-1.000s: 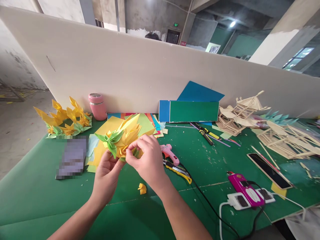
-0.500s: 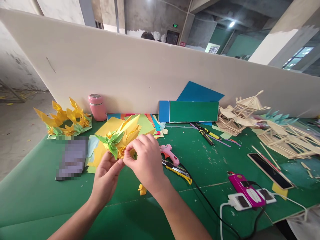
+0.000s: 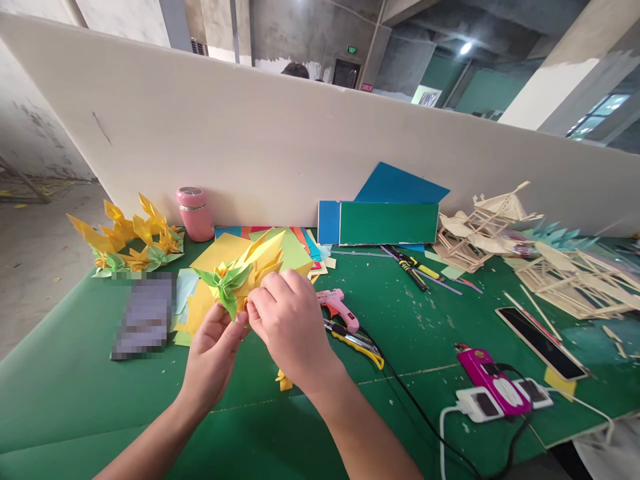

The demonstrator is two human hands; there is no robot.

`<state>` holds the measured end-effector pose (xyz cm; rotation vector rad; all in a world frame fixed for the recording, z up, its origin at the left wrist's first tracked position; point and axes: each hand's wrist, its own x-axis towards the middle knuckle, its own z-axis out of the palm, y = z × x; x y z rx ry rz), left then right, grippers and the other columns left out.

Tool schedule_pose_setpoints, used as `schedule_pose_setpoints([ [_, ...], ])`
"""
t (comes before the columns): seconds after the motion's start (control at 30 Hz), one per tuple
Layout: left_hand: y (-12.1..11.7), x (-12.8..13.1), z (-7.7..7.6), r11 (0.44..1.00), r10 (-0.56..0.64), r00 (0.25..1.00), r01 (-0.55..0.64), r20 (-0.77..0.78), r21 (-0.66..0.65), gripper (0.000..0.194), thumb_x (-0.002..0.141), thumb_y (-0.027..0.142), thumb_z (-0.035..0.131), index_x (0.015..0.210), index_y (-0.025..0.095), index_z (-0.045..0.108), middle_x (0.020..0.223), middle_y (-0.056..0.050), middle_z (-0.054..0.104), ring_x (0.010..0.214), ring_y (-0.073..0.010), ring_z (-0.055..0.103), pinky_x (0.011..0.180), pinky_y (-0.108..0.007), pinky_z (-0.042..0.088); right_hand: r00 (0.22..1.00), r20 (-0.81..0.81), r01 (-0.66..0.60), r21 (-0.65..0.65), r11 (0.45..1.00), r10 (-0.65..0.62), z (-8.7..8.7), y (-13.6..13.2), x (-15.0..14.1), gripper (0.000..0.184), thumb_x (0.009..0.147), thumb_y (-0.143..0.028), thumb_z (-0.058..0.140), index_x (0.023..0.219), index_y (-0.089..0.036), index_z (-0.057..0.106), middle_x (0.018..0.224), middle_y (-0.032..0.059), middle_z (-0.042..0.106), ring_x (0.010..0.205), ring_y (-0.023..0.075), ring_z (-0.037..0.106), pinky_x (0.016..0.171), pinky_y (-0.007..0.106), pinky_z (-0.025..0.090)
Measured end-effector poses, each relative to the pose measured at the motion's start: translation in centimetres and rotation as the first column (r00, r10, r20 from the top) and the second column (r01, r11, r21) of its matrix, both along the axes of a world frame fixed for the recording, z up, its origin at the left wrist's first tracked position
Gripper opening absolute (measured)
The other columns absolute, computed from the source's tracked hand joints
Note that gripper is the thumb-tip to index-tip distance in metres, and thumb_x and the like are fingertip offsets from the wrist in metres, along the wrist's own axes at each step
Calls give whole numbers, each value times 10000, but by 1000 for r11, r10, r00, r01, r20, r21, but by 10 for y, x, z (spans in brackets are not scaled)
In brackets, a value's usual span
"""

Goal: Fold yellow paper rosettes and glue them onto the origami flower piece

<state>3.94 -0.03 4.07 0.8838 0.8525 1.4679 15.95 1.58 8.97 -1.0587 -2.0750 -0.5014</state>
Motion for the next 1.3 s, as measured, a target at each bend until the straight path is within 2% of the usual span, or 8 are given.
schedule_pose_setpoints([
  [0.17,2,-1,2,1000,19,1000,-19,2,-1,323,730,359,726,1012,222,647,974,-37,717,956,-206,646,820,-289,499,999,-9,-40,42,998,41,-2,2,1,173,867,-148,569,711,-176,639,684,17,623,687,173,482,631,303,366],
  [0.3,3,-1,6,999,26,998,-25,58,-28,321,738,350,720,1026,233,639,963,-27,718,891,-178,655,733,-248,510,986,-147,-93,-60,994,83,-1,3,3,88,866,-231,613,834,-171,669,746,24,653,727,176,524,699,313,408],
  [0.47,3,-1,8,997,36,994,-29,107,-67,336,732,344,727,1035,240,627,964,-19,720,871,-159,652,707,-233,513,975,-216,-98,-212,972,51,2,1,5,75,830,-232,658,784,-175,672,718,16,644,717,178,548,752,336,418],
  [0.6,2,-1,7,999,10,994,-5,107,-45,299,741,350,720,1002,233,635,957,-19,719,877,-164,650,736,-249,514,972,-234,-91,-256,962,30,1,1,3,65,806,-205,683,743,-189,673,699,4,651,695,173,542,736,330,417],
  [0.73,2,0,7,999,2,995,4,101,-53,287,710,365,748,951,236,658,910,-4,715,845,-149,645,743,-237,514,971,-236,-96,-253,963,34,1,1,2,97,812,-172,668,715,-184,667,671,-1,638,671,162,517,682,307,416],
  [0.83,2,0,7,999,-2,995,7,101,-47,314,692,368,763,968,249,672,956,-5,713,856,-148,645,745,-233,514,974,-222,-90,-226,970,39,2,1,2,107,821,-151,648,719,-176,666,663,7,626,680,167,498,650,295,415],
  [1.07,2,1,6,999,-28,996,31,89,-32,312,716,359,749,996,246,672,1001,-26,719,956,-178,645,904,-306,490,982,-183,-79,-175,981,47,0,2,3,143,848,-147,603,721,-186,654,665,10,615,680,168,490,647,290,415],
  [1.3,3,1,5,999,-38,997,40,69,-28,305,728,369,735,997,247,661,1015,-31,718,970,-184,644,862,-286,502,978,-200,-87,-156,984,55,0,2,3,128,832,-134,626,714,-171,657,664,14,628,680,170,499,646,287,418],
])
